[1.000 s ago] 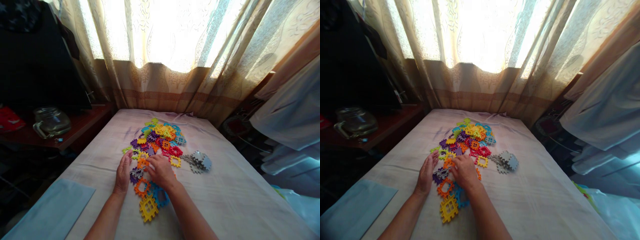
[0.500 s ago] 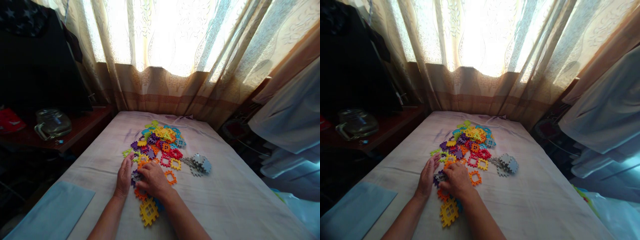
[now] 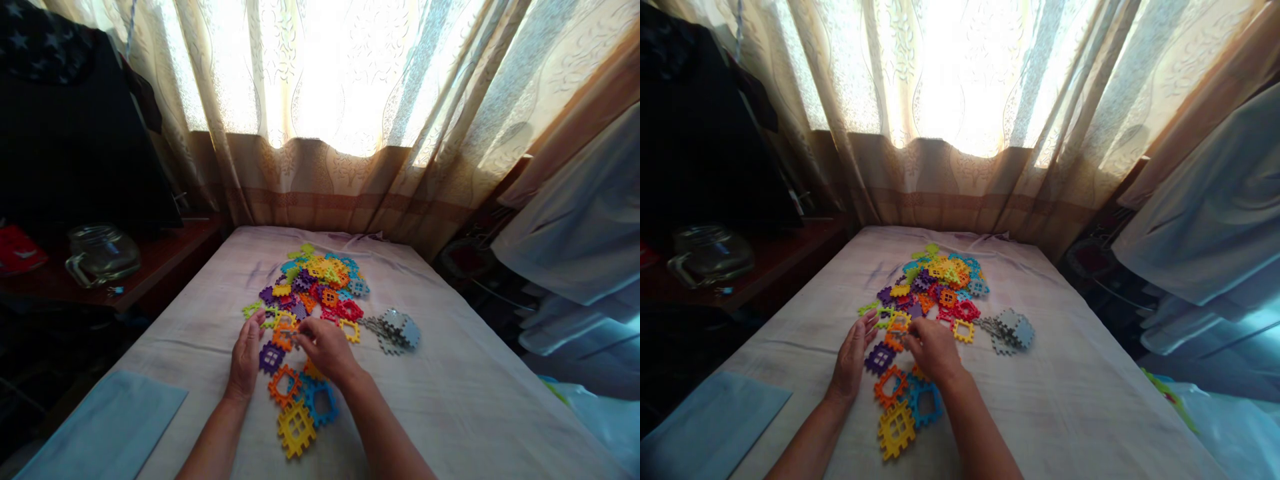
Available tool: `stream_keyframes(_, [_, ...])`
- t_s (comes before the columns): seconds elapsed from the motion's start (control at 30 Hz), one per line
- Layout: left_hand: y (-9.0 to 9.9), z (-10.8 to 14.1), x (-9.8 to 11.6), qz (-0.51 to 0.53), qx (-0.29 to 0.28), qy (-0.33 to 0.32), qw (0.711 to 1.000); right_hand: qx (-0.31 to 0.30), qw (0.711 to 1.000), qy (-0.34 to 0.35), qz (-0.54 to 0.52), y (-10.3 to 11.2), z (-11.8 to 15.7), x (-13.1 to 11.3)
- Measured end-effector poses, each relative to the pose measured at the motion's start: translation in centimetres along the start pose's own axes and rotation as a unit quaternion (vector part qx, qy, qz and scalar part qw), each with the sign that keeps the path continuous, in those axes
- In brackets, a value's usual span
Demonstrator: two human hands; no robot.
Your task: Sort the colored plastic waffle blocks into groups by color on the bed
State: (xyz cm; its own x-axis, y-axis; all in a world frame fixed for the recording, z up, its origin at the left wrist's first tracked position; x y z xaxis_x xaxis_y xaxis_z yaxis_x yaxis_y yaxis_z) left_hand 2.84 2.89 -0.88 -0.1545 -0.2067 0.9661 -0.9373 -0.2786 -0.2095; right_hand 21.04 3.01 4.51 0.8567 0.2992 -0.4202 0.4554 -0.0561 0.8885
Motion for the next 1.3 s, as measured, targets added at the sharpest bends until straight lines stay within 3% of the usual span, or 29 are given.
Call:
stream_keyframes(0.1, [0.0, 0.0, -0.1, -0.001, 0.000, 0.003, 1.000, 0.060, 0.992, -0.106, 0.017, 3.2, -0.1, 4.5])
stream_keyframes(0.23, [0.0, -0.1, -0.1, -0.014, 0.001, -0.007, 1.000, 0.088, 0.961, -0.247, 0.090, 6.5, 1.2, 10.4])
stream_keyframes(0.37, [-0.1, -0.1, 0.0, -0.020, 0.001, -0.005, 1.000, 0.089, 0.937, -0.312, 0.127, 7.7, 2.5, 13.2])
stream_keyframes(0.57, [-0.1, -0.3, -0.2, -0.031, 0.009, 0.004, 0.999, 0.133, 0.931, -0.288, 0.181, 7.9, 2.4, 12.9])
stream_keyframes(0.73, [-0.1, -0.3, -0.2, -0.023, 0.009, 0.012, 1.000, 0.078, 0.957, -0.195, 0.202, 6.5, 2.2, 10.5])
stream_keyframes(0.87, [0.0, -0.3, -0.2, -0.014, 0.012, 0.018, 1.000, 0.044, 0.953, -0.133, 0.267, 4.4, 3.3, 10.1])
stream_keyframes(1.07, [0.1, -0.2, -0.2, -0.015, 0.009, 0.028, 0.999, 0.062, 0.945, -0.111, 0.302, 3.7, 4.6, 14.6])
stream_keyframes(1.3, [0.3, -0.1, -0.3, -0.023, 0.011, 0.034, 0.999, 0.051, 0.946, -0.093, 0.307, 5.2, 2.7, 20.9])
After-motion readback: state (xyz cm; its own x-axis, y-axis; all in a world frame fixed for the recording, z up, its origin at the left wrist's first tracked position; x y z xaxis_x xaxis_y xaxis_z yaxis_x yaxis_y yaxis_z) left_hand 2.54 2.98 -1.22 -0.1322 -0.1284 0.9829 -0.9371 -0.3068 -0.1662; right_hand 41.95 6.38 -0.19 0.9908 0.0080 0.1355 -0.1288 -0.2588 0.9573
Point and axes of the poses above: each hand's wrist, its own z-axis away from the middle knuckle, its own y-axis out of the back of the hand, x = y × z, the point moved 1 cm from there along -z, towards the middle knuckle, and after that the axes turned 9 degrees about z, right-handed, at the moved point
